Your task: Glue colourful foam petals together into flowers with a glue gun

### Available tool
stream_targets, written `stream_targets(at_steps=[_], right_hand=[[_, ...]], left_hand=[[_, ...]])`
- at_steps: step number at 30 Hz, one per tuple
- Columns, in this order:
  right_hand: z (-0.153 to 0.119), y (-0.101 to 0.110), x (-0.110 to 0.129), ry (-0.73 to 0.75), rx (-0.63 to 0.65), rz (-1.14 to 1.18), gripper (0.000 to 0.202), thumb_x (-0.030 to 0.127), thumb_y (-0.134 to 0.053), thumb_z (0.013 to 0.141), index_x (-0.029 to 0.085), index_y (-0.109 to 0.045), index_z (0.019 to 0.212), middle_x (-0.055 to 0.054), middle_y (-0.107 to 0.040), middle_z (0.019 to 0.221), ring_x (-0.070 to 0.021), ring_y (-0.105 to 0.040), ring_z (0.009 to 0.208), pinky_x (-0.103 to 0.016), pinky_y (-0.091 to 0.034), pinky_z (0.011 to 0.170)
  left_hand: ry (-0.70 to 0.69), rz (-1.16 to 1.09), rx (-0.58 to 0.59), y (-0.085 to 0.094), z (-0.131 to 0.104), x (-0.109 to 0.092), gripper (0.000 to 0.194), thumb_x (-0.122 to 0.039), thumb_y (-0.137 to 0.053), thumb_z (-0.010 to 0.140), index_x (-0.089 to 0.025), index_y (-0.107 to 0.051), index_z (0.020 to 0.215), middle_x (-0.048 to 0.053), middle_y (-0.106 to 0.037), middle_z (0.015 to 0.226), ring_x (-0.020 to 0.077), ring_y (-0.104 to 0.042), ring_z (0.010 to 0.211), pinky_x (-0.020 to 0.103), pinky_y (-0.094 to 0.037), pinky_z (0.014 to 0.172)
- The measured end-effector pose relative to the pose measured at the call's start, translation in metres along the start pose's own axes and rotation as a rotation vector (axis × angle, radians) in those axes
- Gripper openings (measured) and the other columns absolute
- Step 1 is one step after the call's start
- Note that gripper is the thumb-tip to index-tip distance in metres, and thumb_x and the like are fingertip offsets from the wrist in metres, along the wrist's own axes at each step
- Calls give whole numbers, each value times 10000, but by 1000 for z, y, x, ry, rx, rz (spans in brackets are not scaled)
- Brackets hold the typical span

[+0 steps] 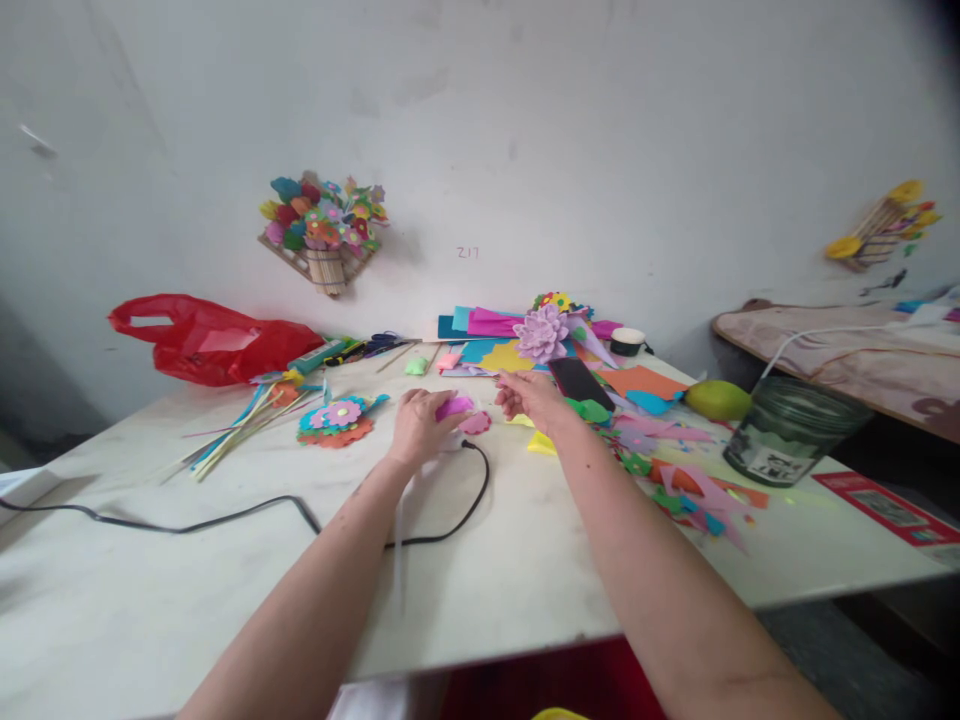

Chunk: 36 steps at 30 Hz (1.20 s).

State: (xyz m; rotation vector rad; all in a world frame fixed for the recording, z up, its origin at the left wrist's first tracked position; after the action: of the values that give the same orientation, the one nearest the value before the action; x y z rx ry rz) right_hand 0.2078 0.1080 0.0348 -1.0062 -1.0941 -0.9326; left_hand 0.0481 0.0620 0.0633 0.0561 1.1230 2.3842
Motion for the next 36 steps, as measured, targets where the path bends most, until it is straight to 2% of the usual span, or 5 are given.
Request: stream_targets(at_steps=[5,9,20,30,36], right_hand=[[-1,2,4,27,-61,-64,200,269,-678,652,126,-540,628,-2,-591,539,-71,-498,381,-200,-427,372],[0,-1,1,6,-18,-60,144,210,-673,636,113,-588,701,4,-590,554,-58,-475,385,-197,-419,379],[-2,-23,-1,71,142,-255,288,402,-659,638,127,-574,652,40,-508,502,-39,-403,370,-176,-334,342],[-5,-31,5,133,64,-330,170,293,-597,664,145,-540,603,66,-434,405,-47,-367,345,-174,-310,338],[-7,-26,15,190,-22,-380,148,288,-610,644,145,-573,631,45,-490,471,-49,-364,365,-187,-303,356]], left_hand=[[-31,-12,-36,-1,-1,0,453,-515,-565,695,-164,-644,971,54,-659,742,183,-571,757,311,-374,820],[-41,-13,-58,-1,-2,0,461,-509,-571,694,-159,-637,986,53,-661,754,180,-574,760,315,-367,844],[-72,-25,-53,0,-2,-6,442,-493,-586,690,-183,-623,1004,32,-647,715,163,-561,720,317,-374,823],[-84,-7,-63,3,-1,-5,470,-519,-574,689,-206,-606,1037,27,-646,729,168,-563,761,306,-374,827],[-51,-20,-43,-1,0,-3,461,-527,-563,692,-198,-622,1009,49,-670,831,178,-571,806,317,-372,847]])
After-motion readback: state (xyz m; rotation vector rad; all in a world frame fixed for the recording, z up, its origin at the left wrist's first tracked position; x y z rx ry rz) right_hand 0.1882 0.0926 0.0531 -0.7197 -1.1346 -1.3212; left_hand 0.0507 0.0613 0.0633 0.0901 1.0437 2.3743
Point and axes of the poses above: each hand's wrist, its own z-axis towards the middle knuckle, its own y-axis out of the back of the hand, x = y × z, the point moved 8 cm from there along z, towards the middle knuckle
